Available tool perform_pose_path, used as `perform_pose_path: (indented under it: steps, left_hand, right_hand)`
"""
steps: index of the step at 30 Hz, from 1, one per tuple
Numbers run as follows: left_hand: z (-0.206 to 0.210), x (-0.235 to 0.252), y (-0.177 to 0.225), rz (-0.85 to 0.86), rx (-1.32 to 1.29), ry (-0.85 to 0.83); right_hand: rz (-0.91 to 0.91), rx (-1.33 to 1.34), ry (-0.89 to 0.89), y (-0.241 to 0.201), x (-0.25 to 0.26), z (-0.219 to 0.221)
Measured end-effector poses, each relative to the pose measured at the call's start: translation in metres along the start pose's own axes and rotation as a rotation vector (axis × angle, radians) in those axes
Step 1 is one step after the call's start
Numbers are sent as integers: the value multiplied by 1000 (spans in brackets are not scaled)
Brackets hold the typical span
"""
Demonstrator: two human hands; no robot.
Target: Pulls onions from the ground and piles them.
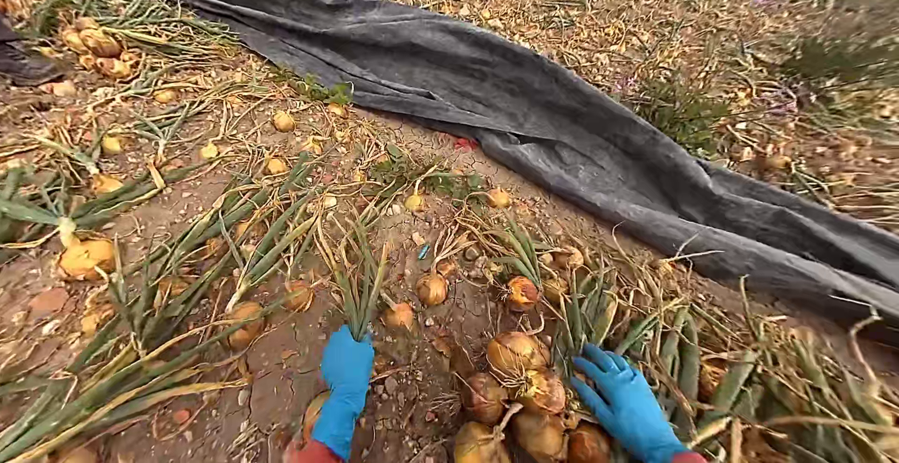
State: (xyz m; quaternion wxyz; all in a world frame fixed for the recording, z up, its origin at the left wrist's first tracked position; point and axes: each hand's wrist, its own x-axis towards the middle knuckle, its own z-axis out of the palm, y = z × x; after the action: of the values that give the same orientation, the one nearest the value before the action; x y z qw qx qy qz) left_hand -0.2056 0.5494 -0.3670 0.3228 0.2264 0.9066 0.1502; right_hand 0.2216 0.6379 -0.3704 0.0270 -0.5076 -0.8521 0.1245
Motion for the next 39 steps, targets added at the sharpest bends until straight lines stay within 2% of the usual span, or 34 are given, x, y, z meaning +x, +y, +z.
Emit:
perform_pose_path:
  steps: [5, 8, 14, 16, 18, 19, 21, 23, 24, 25, 28, 30, 34, 39]
  left_hand:
    - [27, -19, -5, 106, -441, 258]
    - [33, -20, -10, 168, -555, 300]
    - [24, -51, 3, 213, -61, 148]
    - [28, -86, 3, 346, -13, 152]
    - [45, -136, 2, 588, -55, 110]
    - [54, -151, 10, 664, -69, 17]
    - [64, -146, 53, 695, 39, -268]
    - [53, -104, 95, 714, 120, -629]
    - [40, -81, 104, 733, 155, -711]
    - [27, -59, 103, 744, 215, -676]
    - [9, -3, 78, 662, 507, -274]
    - [9, 5, 74, 622, 798, -180]
    - [24, -13, 91, 495, 1177, -174]
    - [0, -16, 99, 535, 1251, -320]
  right_hand:
    - [-39, -30, -120, 1, 29, 7]
    - [-76, 29, -41, 5, 37, 24]
    - [-118, 66, 90, 14, 46, 44]
    - [-134, 86, 184, 19, 51, 53]
    - [-159, 84, 269, 23, 54, 62]
    - [-166, 92, 287, 22, 53, 66]
    - [-158, 87, 289, 24, 52, 66]
    - [-156, 86, 298, 25, 54, 61]
    - [-153, 85, 289, 23, 54, 60]
    - [-157, 81, 279, 23, 53, 61]
    - [-149, 68, 273, 21, 51, 62]
    - [-139, 72, 264, 20, 54, 60]
    - [-94, 78, 167, 16, 51, 51]
    - [-83, 95, 130, 15, 52, 52]
